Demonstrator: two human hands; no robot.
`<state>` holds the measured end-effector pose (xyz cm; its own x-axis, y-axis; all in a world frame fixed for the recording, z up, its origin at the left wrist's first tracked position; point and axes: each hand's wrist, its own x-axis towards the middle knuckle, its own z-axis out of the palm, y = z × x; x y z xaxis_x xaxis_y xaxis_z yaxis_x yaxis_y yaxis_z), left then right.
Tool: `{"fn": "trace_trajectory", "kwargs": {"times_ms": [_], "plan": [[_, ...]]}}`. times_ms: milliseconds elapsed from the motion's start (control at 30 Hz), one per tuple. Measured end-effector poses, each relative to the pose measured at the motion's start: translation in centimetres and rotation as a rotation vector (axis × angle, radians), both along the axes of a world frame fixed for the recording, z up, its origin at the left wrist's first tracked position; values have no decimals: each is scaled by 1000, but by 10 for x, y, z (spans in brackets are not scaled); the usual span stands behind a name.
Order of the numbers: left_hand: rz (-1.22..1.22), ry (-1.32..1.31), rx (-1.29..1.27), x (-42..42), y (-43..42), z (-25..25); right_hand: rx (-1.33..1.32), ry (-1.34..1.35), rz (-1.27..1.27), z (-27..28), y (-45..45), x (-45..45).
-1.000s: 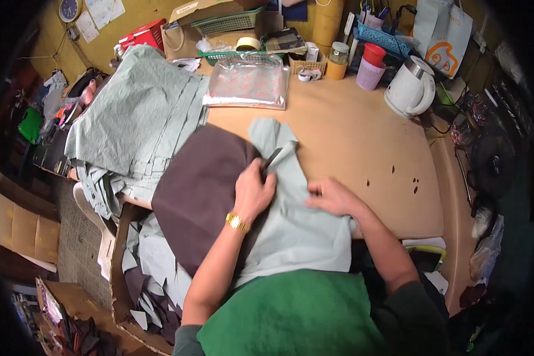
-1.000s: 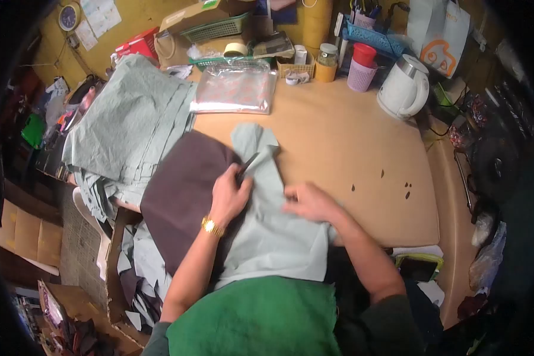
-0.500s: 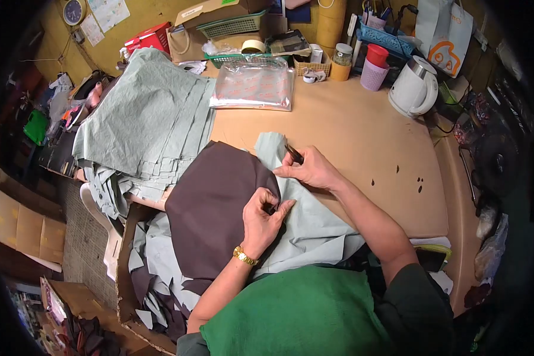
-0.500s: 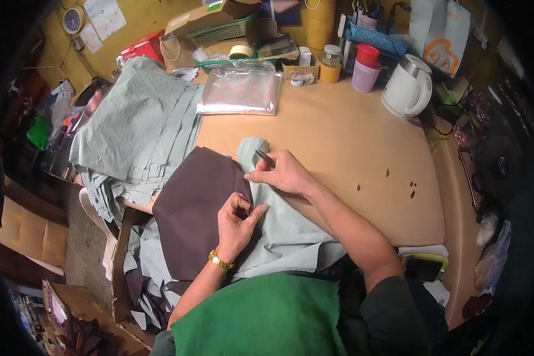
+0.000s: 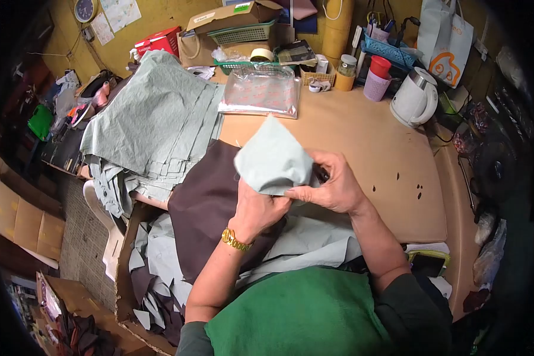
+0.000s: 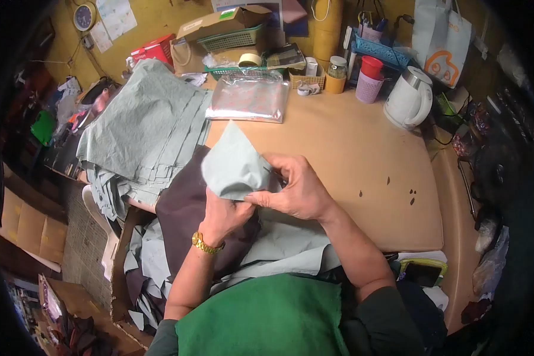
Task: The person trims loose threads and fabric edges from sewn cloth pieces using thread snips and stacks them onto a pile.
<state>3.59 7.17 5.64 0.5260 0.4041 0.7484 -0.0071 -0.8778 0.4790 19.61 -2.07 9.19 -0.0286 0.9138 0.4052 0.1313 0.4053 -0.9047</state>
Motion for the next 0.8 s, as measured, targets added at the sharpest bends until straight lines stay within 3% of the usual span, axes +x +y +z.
{"fn": "trace_trajectory", "kwargs": {"times_ms": [67,167,233,300,367,433,500,567,600,633,700,767,800], "plan": [[-5,50,87,-2,3,10,39,61,-32,9,-3,2],[-51,333,65,-12,9,25,47,153,-136,15,-10,26],[-125,349,114,-16,17,22,206,301,-159,4,-6,44],[-144,343,133,-21,16,16,201,397,-164,-11,-5,61],[-219,530,-454,-26,3,21,193,500,-169,-20,-4,75],[-276,507,-463,-22,-2,7,249,491,-189,-21,-1,84],[-311,343,-311,-17,-8,-4,245,592,-201,-21,6,93],[-324,324,-361,-11,-8,-31,273,457,-127,-21,12,112],[-300,196,-297,-6,-9,-39,162,473,-291,-18,12,114],[-275,69,-234,-3,-10,-45,160,476,-295,-15,15,115],[-230,114,-133,-6,-15,-49,213,404,-359,-9,25,114],[-221,173,-621,-8,-28,-54,174,326,-331,-5,33,118],[-160,130,-574,-4,-33,-52,172,382,-282,-4,40,117]]}}
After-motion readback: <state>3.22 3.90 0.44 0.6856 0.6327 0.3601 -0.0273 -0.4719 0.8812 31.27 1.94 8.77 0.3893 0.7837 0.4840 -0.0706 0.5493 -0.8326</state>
